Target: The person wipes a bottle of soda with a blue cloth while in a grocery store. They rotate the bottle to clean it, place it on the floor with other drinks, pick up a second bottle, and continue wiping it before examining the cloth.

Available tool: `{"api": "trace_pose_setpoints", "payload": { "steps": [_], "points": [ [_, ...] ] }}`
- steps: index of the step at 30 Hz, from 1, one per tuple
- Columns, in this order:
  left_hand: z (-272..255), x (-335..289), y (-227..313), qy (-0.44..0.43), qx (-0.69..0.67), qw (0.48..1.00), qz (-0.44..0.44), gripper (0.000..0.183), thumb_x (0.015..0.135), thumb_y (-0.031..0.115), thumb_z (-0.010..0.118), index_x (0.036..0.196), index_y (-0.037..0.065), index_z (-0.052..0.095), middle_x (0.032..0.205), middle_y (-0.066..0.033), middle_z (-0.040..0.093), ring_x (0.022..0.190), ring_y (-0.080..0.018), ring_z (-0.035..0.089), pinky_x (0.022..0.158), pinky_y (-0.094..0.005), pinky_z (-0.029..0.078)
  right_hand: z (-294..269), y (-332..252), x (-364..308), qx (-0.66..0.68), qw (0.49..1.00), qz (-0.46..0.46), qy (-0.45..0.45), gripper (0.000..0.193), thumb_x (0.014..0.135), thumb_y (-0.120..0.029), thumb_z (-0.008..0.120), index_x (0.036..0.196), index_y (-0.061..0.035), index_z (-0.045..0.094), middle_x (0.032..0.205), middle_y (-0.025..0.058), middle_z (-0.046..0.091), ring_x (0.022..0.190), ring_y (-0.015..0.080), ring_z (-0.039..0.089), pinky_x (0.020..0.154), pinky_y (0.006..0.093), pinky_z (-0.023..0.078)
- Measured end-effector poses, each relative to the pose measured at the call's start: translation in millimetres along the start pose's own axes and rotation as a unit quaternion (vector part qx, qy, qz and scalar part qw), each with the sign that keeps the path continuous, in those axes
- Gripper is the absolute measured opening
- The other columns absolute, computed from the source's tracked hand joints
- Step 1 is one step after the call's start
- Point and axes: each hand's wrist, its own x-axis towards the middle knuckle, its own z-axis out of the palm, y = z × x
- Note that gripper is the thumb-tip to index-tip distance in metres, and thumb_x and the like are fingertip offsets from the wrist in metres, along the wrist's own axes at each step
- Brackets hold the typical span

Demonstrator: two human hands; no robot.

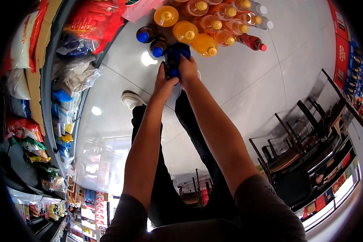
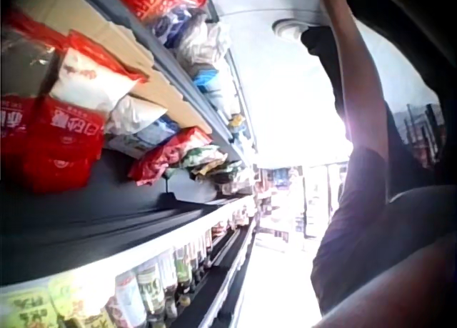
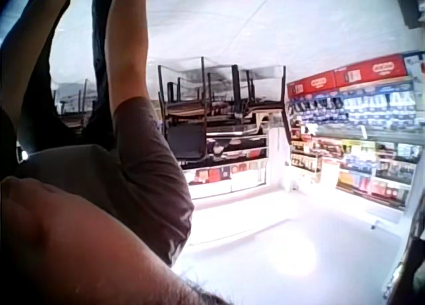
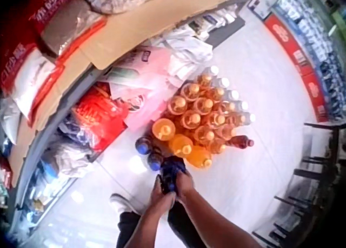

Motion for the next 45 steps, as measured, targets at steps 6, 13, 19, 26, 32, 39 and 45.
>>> {"api": "trace_pose_setpoints", "payload": {
  "steps": [6, 13, 19, 26, 32, 39, 45],
  "points": [
    [-14.6, 10.4, 1.1, -0.011, -0.073, 0.997, 0.01, 0.081, 0.076, 0.014, 0.07, 0.147, 0.001, 0.032, 0.136, -0.0122, 0.051, 0.122, -0.0213, 0.05, 0.103, -0.0312, 0.04, 15.5, -1.5, -2.7, -0.001, 1.0, -0.005, 0.016, 0.029, 0.099, -0.022, 0.05, 0.122, -0.0043, 0.055, 0.106, 0.0118, 0.064, 0.091, 0.0238, 0.064, 0.079, 0.0373, 0.055],
    [3.4, 14.5, 20.5, -0.021, -0.09, 0.996, -0.018, 0.078, 0.078, 0.022, 0.076, 0.141, -0.003, 0.038, 0.133, -0.0166, 0.053, 0.121, -0.0244, 0.052, 0.102, -0.0338, 0.042, 1.6, -33.9, -28.5, -0.064, 0.996, -0.044, 0.037, 0.03, 0.097, -0.024, 0.054, 0.121, -0.0046, 0.056, 0.103, 0.0081, 0.065, 0.092, 0.0182, 0.061, 0.079, 0.0332, 0.051],
    [-21.7, -58.4, 32.0, 0.153, 0.055, 0.987, -0.004, 0.075, 0.082, 0.028, 0.076, 0.137, -0.008, 0.041, 0.132, -0.0244, 0.054, 0.12, -0.0327, 0.055, 0.1, -0.0378, 0.044, 0.3, -64.3, -157.0, -0.089, 0.994, -0.064, 0.015, 0.036, 0.099, -0.029, 0.054, 0.127, -0.006, 0.055, 0.11, 0.0085, 0.065, 0.1, 0.0171, 0.061, 0.089, 0.032, 0.048],
    [-30.8, -327.1, 211.6, -0.052, -0.069, 0.994, -0.064, 0.045, 0.094, 0.035, 0.061, 0.128, 0.005, 0.058, 0.119, -0.0059, 0.064, 0.112, -0.0155, 0.058, 0.09, -0.0307, 0.044, -21.0, -179.8, -453.8, 0.075, 0.971, 0.07, -0.216, 0.054, 0.101, -0.048, 0.041, 0.136, -0.0082, 0.05, 0.114, 0.0132, 0.065, 0.091, 0.022, 0.066, 0.078, 0.034, 0.055],
    [-50.8, -600.0, 436.6, -0.263, -0.149, 0.951, 0.058, 0.047, 0.099, 0.04, 0.051, 0.126, 0.002, 0.057, 0.111, -0.0077, 0.065, 0.1, -0.0169, 0.061, 0.085, -0.0288, 0.046, 34.5, -246.4, -741.1, -0.031, 0.869, 0.14, -0.473, 0.06, 0.098, -0.055, 0.036, 0.129, -0.007, 0.055, 0.11, 0.019, 0.065, 0.072, 0.0288, 0.068, 0.046, 0.0313, 0.053],
    [-74.9, -733.4, 481.3, -0.086, 0.051, 0.955, 0.279, 0.035, 0.092, 0.018, 0.067, 0.119, -0.003, 0.059, 0.101, -0.0034, 0.066, 0.091, -0.0094, 0.06, 0.08, -0.0257, 0.05, 87.3, -221.2, -884.6, 0.001, 0.904, -0.016, -0.427, 0.054, 0.098, -0.056, 0.045, 0.128, -0.0123, 0.055, 0.118, 0.0038, 0.064, 0.101, 0.0171, 0.064, 0.085, 0.0336, 0.053],
    [-94.0, -819.8, 502.0, 0.074, -0.02, 0.942, 0.326, 0.021, 0.095, 0.019, 0.062, 0.079, 0.007, 0.067, 0.062, 0.0087, 0.047, 0.056, -0.0025, 0.036, 0.051, -0.0224, 0.026, 96.0, -234.4, -940.9, -0.007, 0.839, -0.055, -0.541, 0.058, 0.099, -0.056, 0.042, 0.132, -0.0089, 0.052, 0.128, 0.0078, 0.059, 0.115, 0.0216, 0.06, 0.102, 0.0378, 0.048]
  ]
}}
